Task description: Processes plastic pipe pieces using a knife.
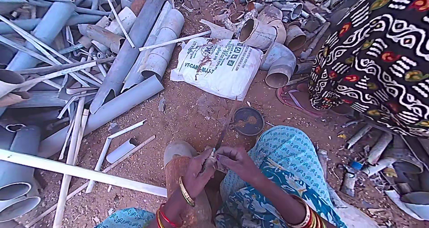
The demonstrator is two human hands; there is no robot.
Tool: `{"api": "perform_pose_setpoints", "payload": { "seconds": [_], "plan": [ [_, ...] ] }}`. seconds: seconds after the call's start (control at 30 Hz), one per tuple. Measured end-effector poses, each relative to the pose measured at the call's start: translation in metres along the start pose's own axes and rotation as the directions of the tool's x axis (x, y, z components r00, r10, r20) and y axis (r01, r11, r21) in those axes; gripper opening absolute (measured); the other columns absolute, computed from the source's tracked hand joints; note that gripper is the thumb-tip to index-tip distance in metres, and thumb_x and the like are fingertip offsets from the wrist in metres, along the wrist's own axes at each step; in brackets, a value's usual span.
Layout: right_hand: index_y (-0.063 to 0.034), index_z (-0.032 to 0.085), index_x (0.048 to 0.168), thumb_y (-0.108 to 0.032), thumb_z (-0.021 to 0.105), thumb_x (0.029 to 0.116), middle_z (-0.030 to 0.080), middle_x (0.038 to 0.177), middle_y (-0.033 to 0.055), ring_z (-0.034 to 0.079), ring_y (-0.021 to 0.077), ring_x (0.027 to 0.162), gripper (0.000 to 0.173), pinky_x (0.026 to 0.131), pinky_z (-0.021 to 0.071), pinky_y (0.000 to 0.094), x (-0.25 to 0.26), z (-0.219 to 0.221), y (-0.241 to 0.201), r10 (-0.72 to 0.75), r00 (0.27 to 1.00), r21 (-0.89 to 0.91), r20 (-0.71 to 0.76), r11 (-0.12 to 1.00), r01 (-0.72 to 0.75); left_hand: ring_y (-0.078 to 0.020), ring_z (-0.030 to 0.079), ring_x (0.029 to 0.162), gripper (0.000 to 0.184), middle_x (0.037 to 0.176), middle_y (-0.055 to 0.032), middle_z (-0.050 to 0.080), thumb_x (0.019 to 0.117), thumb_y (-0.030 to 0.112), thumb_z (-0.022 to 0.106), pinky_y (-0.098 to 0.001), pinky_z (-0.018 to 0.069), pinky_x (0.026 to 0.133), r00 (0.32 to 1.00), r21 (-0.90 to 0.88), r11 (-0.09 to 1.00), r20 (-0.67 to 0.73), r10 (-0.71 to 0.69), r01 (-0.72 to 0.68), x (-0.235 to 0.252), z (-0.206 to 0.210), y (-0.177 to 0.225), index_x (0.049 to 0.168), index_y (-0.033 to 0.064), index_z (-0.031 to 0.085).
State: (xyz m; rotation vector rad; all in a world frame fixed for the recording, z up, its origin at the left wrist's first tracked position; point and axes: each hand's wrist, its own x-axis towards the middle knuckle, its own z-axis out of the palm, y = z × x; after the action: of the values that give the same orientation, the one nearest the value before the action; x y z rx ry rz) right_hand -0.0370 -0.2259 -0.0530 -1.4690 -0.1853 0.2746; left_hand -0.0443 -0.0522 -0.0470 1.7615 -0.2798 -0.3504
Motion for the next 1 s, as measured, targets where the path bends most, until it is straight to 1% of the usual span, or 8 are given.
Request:
{"api": "perform_pose_setpoints", "payload": {
  "seconds": [0.13,0.3,0.4,0.53,0.67,0.8,0.9,1.0],
  "plan": [
    [0.0049,0.068,0.096,-0.002,0.050,0.0959,0.058,0.074,-0.0118,0.049,-0.0129,0.063,0.019,0.059,0.0408,0.0064,-0.002,-0.001,0.003,-0.067,0.997,0.012,0.025,0.998,0.067,0.0074,0.058,0.065,0.034,0.080,0.0060,0.062,0.0946,0.014,0.056,-0.0118,0.0507,0.062,0.999,-0.074,0.997,-0.042,0.032,-0.035,0.001,0.003,-0.003,0.116,-0.0132,0.058],
    [-0.0064,0.072,0.113,-0.004,0.046,0.0985,0.067,0.078,-0.0152,0.060,-0.0047,0.067,0.030,0.064,0.0517,0.0149,0.000,-0.013,0.006,-0.100,0.980,0.401,0.175,0.916,0.022,0.0046,0.060,0.058,0.012,0.073,0.0143,0.064,0.0997,0.010,0.053,-0.0141,0.0539,0.055,0.991,-0.259,0.962,-0.120,0.056,-0.085,0.005,0.004,0.005,0.106,0.0034,0.061],
    [-0.0110,0.076,0.111,-0.009,0.051,0.0979,0.069,0.076,-0.0112,0.062,-0.0012,0.063,0.028,0.060,0.0540,0.0165,0.004,-0.024,-0.002,-0.108,0.994,0.517,-0.025,0.849,0.105,0.0009,0.062,0.055,0.014,0.071,0.0126,0.066,0.1051,0.021,0.051,-0.0157,0.0542,0.051,0.992,-0.427,0.898,-0.108,0.066,-0.106,0.007,-0.002,0.007,0.105,0.0108,0.060],
    [-0.0130,0.074,0.106,-0.008,0.045,0.0980,0.068,0.073,-0.0094,0.062,-0.0001,0.062,0.031,0.059,0.0527,0.0163,0.010,-0.038,-0.003,-0.080,0.976,0.442,-0.204,0.882,0.164,-0.0028,0.066,0.056,0.021,0.070,0.0078,0.069,0.1079,0.025,0.046,-0.0180,0.0568,0.053,0.995,-0.560,0.824,-0.088,0.042,-0.084,0.007,-0.009,0.011,0.103,0.0141,0.063],
    [-0.0009,0.062,0.120,-0.007,0.054,0.0979,0.068,0.092,-0.0097,0.065,0.0002,0.078,0.025,0.073,0.0557,0.0195,0.004,-0.009,0.004,-0.125,0.985,0.293,-0.119,0.944,0.155,-0.0052,0.070,0.067,0.028,0.075,0.0071,0.072,0.1073,0.013,0.035,-0.0227,0.0605,0.066,0.998,-0.530,0.848,-0.066,-0.025,-0.013,0.008,-0.006,0.005,0.107,0.0114,0.063],
    [0.0117,0.048,0.133,-0.009,0.061,0.0945,0.064,0.103,-0.0029,0.064,-0.0027,0.079,0.045,0.072,0.0561,0.0162,-0.001,0.015,0.008,-0.070,0.993,0.213,-0.100,0.973,0.090,-0.0006,0.069,0.070,0.029,0.083,0.0106,0.072,0.1057,0.007,0.034,-0.0201,0.0606,0.067,0.987,-0.444,0.896,-0.151,-0.049,-0.023,0.008,0.003,0.002,0.110,0.0078,0.063],
    [0.0030,0.058,0.118,-0.002,0.058,0.0928,0.066,0.088,-0.0064,0.063,-0.0008,0.064,0.025,0.060,0.0573,0.0183,0.001,0.017,0.010,-0.059,0.985,0.229,-0.165,0.969,0.097,-0.0032,0.068,0.062,0.033,0.074,0.0067,0.072,0.1081,0.011,0.030,-0.0192,0.0589,0.060,0.993,-0.477,0.879,-0.113,-0.041,-0.018,0.006,0.007,0.002,0.103,0.0086,0.062],
    [0.0079,0.062,0.114,-0.001,0.063,0.0910,0.068,0.096,-0.0006,0.064,-0.0034,0.075,0.024,0.068,0.0555,0.0143,0.005,0.014,0.013,-0.101,0.977,0.085,-0.186,0.989,0.118,-0.0011,0.066,0.058,0.032,0.068,0.0094,0.068,0.1068,0.007,0.029,-0.0177,0.0578,0.058,0.986,-0.439,0.898,-0.151,-0.067,-0.007,0.008,0.010,-0.004,0.101,0.0068,0.061]
  ]
}}
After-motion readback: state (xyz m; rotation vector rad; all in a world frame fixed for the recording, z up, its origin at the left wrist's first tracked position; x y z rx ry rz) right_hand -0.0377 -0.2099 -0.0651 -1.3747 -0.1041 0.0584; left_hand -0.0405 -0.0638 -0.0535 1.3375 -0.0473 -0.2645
